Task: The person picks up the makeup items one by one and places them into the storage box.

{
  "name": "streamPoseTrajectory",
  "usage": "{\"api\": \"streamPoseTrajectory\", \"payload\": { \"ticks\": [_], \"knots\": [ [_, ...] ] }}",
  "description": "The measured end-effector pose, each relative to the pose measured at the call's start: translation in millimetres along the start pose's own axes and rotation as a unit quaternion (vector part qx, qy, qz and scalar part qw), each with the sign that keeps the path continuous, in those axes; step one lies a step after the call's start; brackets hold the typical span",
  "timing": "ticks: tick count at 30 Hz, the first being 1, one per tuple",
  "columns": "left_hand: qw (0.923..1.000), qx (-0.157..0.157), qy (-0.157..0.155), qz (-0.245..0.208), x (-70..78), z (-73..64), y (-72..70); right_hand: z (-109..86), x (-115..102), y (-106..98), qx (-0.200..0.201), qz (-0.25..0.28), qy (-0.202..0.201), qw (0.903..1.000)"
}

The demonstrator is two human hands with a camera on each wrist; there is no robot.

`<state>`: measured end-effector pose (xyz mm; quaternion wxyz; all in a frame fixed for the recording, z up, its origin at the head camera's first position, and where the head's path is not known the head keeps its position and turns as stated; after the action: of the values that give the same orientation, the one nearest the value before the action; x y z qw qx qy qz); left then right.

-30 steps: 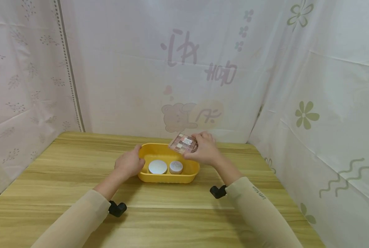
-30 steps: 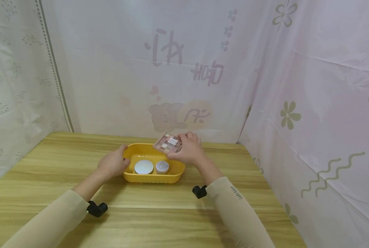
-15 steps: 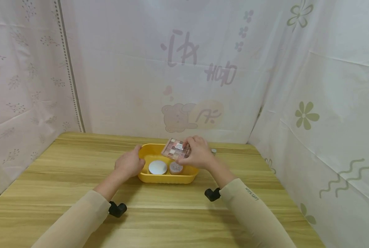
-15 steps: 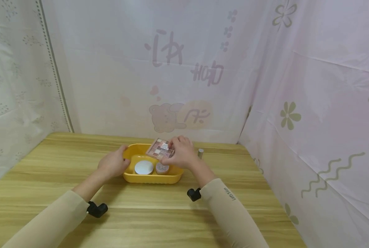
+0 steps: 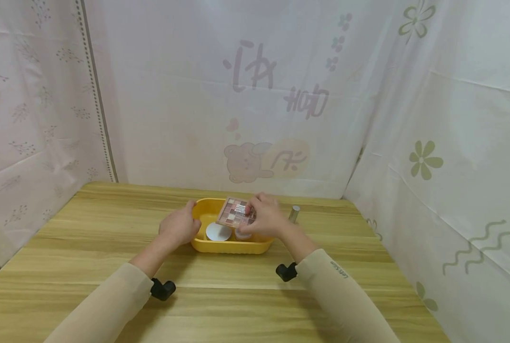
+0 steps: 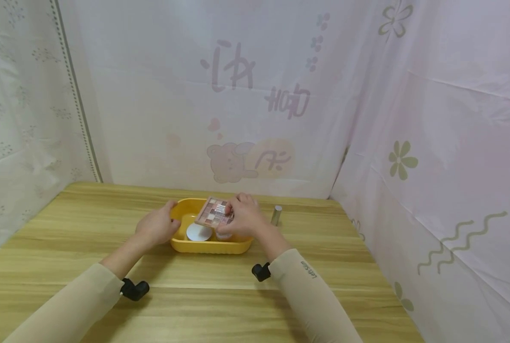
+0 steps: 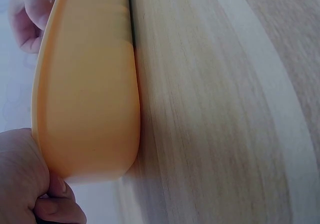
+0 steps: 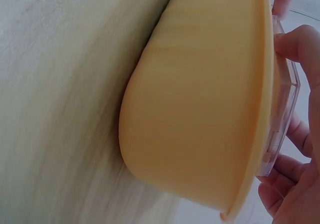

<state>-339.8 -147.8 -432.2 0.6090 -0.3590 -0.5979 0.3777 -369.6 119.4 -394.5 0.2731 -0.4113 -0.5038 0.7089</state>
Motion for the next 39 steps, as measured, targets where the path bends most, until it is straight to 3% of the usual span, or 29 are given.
{"api": "streamPoseTrajectory", "payload": {
  "ticks": [17, 27, 39],
  "knots": [
    [1.0, 0.001, -0.001, -0.006, 0.5, -0.1, -1.0, 8.4, -3.7, 19.5, -0.046, 0.0, -0.008, 0.9989],
    [1.0, 0.0, -0.006, -0.007, 0.6, -1.0, -1.4, 9.2, -4.8, 22.4, -0.072, -0.015, -0.019, 0.9971],
    [1.0, 0.005, -0.004, -0.005, 0.5, -0.7, -1.0, 9.9, -3.7, 20.5, -0.117, 0.011, -0.038, 0.9924]
  ]
}}
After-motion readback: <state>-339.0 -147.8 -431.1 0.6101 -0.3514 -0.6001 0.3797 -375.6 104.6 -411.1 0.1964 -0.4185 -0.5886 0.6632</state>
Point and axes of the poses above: each hand's wrist, its own z-axis towards the middle knuckle, its own y-axis out of the palm, x = y × z, the point moved 3 cm from there along z, towards the middle knuckle
